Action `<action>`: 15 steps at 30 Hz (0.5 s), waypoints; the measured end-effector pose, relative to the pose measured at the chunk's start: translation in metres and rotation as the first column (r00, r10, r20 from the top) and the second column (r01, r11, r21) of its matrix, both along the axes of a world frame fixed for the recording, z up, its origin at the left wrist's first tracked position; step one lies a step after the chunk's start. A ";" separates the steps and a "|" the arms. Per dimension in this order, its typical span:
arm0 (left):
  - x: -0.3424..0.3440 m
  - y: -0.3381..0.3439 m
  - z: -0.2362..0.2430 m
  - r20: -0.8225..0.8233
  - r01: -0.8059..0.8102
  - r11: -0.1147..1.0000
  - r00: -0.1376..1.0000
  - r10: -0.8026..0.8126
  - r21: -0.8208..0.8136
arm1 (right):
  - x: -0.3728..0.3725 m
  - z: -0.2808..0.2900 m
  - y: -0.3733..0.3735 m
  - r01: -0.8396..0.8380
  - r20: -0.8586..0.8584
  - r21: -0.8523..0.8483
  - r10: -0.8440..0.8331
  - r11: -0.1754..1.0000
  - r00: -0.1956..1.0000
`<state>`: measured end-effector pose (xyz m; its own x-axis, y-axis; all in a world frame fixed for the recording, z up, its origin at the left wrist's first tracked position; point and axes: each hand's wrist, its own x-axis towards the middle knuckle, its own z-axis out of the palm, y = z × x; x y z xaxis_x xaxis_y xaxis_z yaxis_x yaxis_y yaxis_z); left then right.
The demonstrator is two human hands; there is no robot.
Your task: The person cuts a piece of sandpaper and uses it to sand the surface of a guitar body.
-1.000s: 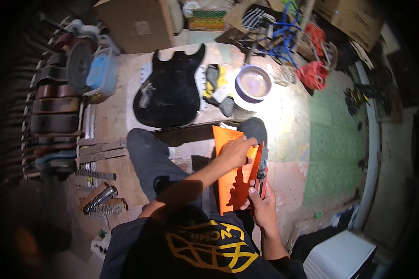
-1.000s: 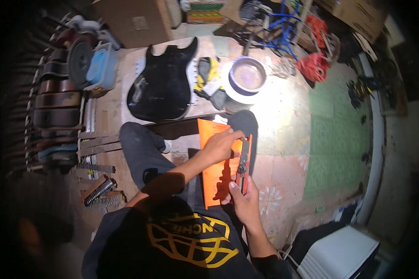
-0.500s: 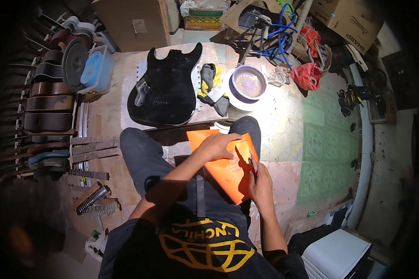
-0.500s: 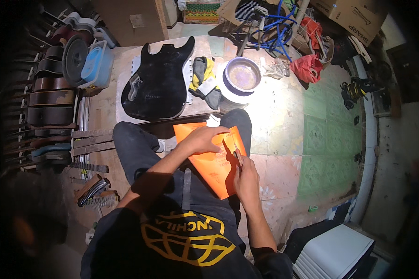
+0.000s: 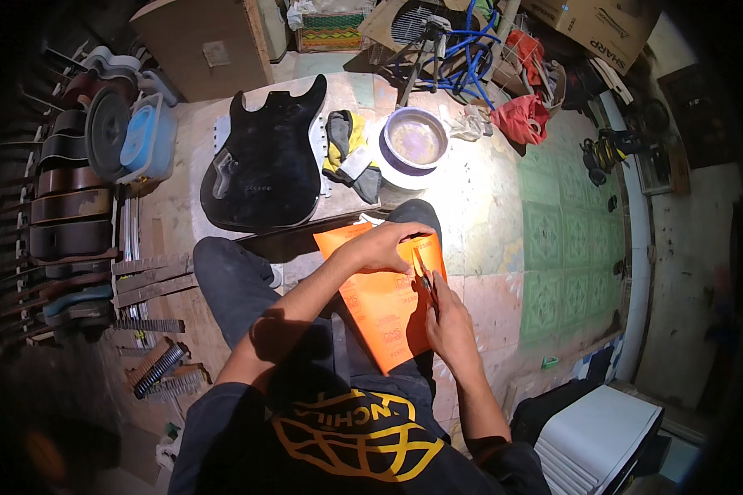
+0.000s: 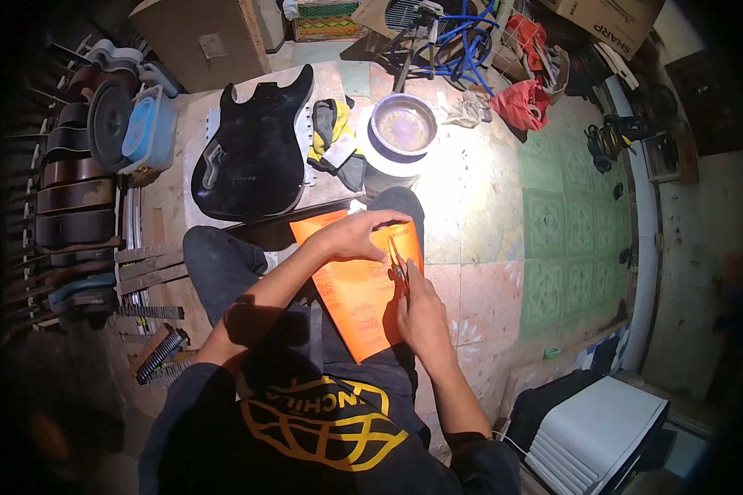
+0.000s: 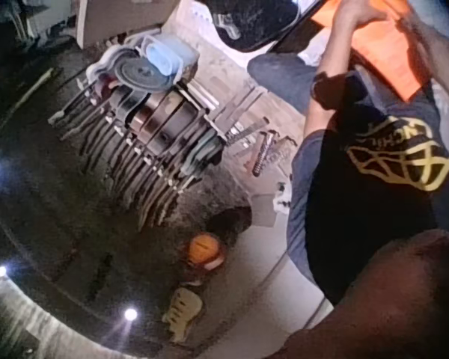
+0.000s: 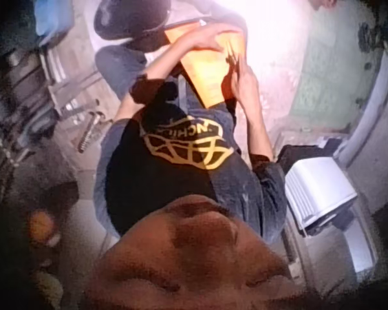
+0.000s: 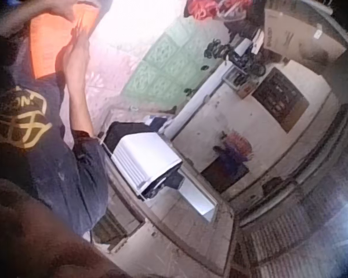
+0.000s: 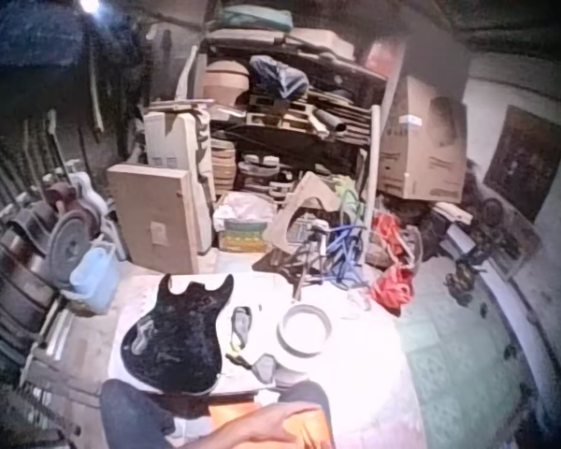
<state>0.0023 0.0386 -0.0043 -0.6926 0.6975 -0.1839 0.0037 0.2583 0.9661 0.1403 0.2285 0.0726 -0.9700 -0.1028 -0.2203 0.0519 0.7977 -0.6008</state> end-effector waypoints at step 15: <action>-0.006 0.003 0.005 -0.249 0.058 0.962 0.960 -0.127 -0.267 | -0.015 -0.009 -0.007 -0.044 0.006 0.066 0.044 0.997 0.999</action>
<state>-0.0039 0.0415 0.0007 -0.6751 0.7141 -0.1850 0.2825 0.4819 0.8294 0.1250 0.2218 0.0632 -0.9638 -0.1300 -0.2327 0.0189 0.8375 -0.5462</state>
